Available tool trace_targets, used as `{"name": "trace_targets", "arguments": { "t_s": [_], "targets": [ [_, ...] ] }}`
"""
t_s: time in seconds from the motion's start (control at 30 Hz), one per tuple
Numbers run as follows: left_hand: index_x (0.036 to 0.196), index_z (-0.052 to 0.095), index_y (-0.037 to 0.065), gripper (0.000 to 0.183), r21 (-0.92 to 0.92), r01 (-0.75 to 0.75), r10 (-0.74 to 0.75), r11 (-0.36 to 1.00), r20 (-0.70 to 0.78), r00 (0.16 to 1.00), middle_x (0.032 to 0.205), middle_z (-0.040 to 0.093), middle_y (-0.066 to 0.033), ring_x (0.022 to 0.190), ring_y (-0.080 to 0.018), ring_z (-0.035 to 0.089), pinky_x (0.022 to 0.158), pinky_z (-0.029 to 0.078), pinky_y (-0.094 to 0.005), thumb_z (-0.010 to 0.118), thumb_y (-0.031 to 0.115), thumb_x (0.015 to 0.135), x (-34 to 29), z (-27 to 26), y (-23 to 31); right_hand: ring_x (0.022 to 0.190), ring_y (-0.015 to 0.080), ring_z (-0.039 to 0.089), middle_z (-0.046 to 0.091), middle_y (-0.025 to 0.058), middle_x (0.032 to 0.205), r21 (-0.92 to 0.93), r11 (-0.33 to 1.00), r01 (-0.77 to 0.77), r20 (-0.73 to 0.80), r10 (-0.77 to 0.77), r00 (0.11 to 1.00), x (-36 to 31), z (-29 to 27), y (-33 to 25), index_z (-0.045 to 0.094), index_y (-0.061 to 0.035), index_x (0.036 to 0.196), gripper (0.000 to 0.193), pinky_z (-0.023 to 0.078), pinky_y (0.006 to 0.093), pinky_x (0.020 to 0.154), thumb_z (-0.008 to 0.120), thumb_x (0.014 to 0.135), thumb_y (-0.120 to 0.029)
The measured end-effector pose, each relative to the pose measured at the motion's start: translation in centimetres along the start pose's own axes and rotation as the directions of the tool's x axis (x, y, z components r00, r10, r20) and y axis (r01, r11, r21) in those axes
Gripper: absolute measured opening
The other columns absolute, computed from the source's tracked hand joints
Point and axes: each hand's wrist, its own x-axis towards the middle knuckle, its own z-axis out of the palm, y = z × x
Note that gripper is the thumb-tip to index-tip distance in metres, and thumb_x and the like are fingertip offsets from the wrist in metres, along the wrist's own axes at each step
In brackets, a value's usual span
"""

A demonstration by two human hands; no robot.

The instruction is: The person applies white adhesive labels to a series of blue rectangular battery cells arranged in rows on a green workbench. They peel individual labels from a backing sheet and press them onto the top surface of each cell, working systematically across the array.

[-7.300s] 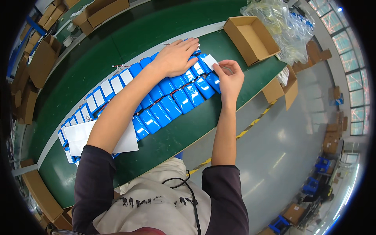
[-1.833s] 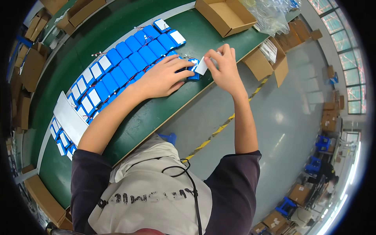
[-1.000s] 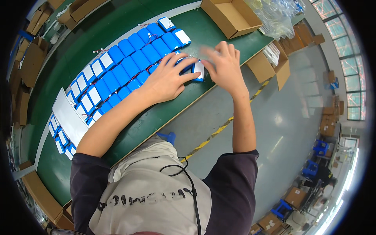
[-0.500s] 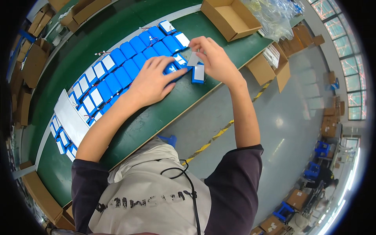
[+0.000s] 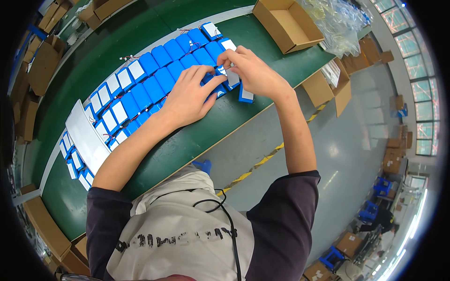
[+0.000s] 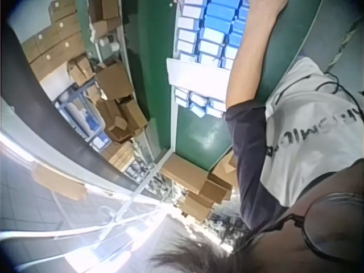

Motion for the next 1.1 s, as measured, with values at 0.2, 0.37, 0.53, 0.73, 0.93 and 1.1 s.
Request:
{"name": "trace_targets", "arguments": {
  "t_s": [0.2,0.37,0.53,0.73,0.93,1.1],
  "targets": [
    [0.133,0.066,0.018,0.045,0.060,0.030,-0.031,0.998,0.029,0.999,0.130,0.053,-0.0165,0.125,-0.0359,0.051,0.105,0.045,-0.0480,0.069,0.012,0.088,-0.4,0.5,0.2,0.112,0.0304,0.059,0.067,0.0088,0.112,-0.195,0.980,0.027,0.032,-0.021,0.999,0.7,1.2,0.5,0.061,-0.0091,0.119,0.041,0.051,0.0424,0.095,0.067,0.084,0.012],
    [0.133,0.068,0.021,0.045,0.055,0.035,-0.038,0.998,0.061,0.997,0.138,0.052,-0.0155,0.132,-0.0374,0.047,0.110,0.042,-0.0514,0.066,0.013,0.089,-0.2,0.1,-0.1,0.113,0.0315,0.060,0.064,0.0105,0.124,-0.219,0.972,0.087,-0.253,-0.143,0.957,0.5,2.8,0.3,0.064,-0.0113,0.116,0.043,0.051,0.0418,0.094,0.072,0.079,0.008],
    [0.134,0.064,0.013,0.042,0.001,-0.043,0.042,0.999,0.110,0.993,0.155,0.048,-0.0167,0.147,-0.0326,0.043,0.122,0.034,-0.0544,0.063,0.016,0.092,0.6,1.3,-0.4,0.110,0.0346,0.061,0.063,0.0129,0.128,-0.241,0.970,-0.009,-0.281,-0.061,0.958,-0.2,2.9,1.1,0.067,-0.0072,0.118,0.035,0.052,0.0432,0.094,0.074,0.084,-0.003],
    [0.140,0.061,0.014,0.044,0.113,-0.069,0.057,0.991,0.104,0.993,0.161,0.044,-0.0149,0.153,-0.0302,0.037,0.125,0.027,-0.0582,0.063,0.027,0.098,-0.7,0.3,-1.1,0.116,0.0366,0.058,0.064,0.0148,0.133,-0.279,0.912,-0.303,-0.593,0.085,0.801,-5.8,5.8,-3.6,0.070,-0.0062,0.126,0.037,0.051,0.0428,0.098,0.074,0.090,-0.005],
    [0.145,0.058,0.016,0.056,0.237,-0.054,0.000,0.970,0.222,0.975,0.158,0.048,-0.0137,0.149,-0.0333,0.041,0.124,0.027,-0.0599,0.072,0.031,0.093,-5.3,-9.0,0.5,0.119,0.0354,0.060,0.065,0.0146,0.138,-0.151,0.911,-0.385,-0.629,0.212,0.748,-8.1,7.3,-1.1,0.071,-0.0074,0.127,0.036,0.050,0.0422,0.102,0.069,0.092,0.000],
    [0.150,0.053,0.013,0.077,0.359,0.299,-0.401,0.884,0.256,0.880,0.159,0.046,-0.0166,0.148,-0.0362,0.043,0.123,0.027,-0.0612,0.082,0.037,0.083,-15.5,-20.0,3.8,0.132,0.0351,0.060,0.064,0.0174,0.143,0.024,0.971,-0.239,-0.531,0.215,0.820,-6.6,6.3,0.4,0.069,-0.0035,0.128,0.034,0.045,0.0404,0.112,0.064,0.095,0.004]
  ]
}}
